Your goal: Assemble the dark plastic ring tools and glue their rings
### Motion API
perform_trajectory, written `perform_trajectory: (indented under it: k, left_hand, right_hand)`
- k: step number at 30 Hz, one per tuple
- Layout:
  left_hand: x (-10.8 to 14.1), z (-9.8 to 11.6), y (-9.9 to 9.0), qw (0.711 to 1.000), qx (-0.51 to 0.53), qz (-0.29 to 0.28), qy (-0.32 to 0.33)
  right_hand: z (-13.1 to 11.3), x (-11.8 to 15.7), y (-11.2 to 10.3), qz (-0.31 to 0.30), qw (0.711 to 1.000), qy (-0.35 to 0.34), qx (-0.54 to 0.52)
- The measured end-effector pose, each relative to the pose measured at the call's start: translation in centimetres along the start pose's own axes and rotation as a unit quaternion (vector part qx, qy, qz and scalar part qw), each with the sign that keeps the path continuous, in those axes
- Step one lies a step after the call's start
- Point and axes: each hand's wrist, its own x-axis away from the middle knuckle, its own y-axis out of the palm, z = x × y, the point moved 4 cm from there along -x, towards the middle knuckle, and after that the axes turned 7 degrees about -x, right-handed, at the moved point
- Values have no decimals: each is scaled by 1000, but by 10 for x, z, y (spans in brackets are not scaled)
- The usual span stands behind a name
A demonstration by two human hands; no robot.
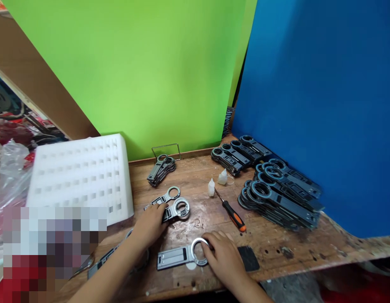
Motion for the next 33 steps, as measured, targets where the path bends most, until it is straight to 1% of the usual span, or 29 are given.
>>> perform_trajectory:
  k: [4,8,10,13,17,20,22,25,28,31,33]
  left_hand:
    - [0,-7,-3,1000,14,6,-6]
    - [-8,-23,-16,997,40,46,-46]
    - [-15,-29,-21,995,47,57,-62]
    - [-24,-34,-22,995,41,50,-70]
    - [-29,-36,-18,997,29,29,-63]
    - [-31,-35,-17,998,14,16,-64]
    - [-37,-31,-20,998,7,20,-65]
    - [-56,-22,-27,997,2,32,-72]
    - [-85,-15,-34,995,1,39,-88]
    - [-109,-12,-36,993,1,40,-108]
    - [-120,-12,-35,992,-3,43,-122]
  right_hand:
    - [1,1,1,-8,1000,4,-7]
    - [2,0,2,-11,1000,11,-10]
    - [2,0,2,-10,1000,13,-13]
    - [2,-1,2,-6,1000,12,-16]
    - [4,0,2,6,1000,6,-14]
    - [5,1,3,13,1000,4,-15]
    - [6,1,4,15,1000,-2,-15]
    - [7,0,4,21,1000,-16,-11]
    - [10,0,7,34,999,-38,-10]
    - [15,0,12,56,997,-53,-13]
    - [17,-1,13,70,996,-52,-15]
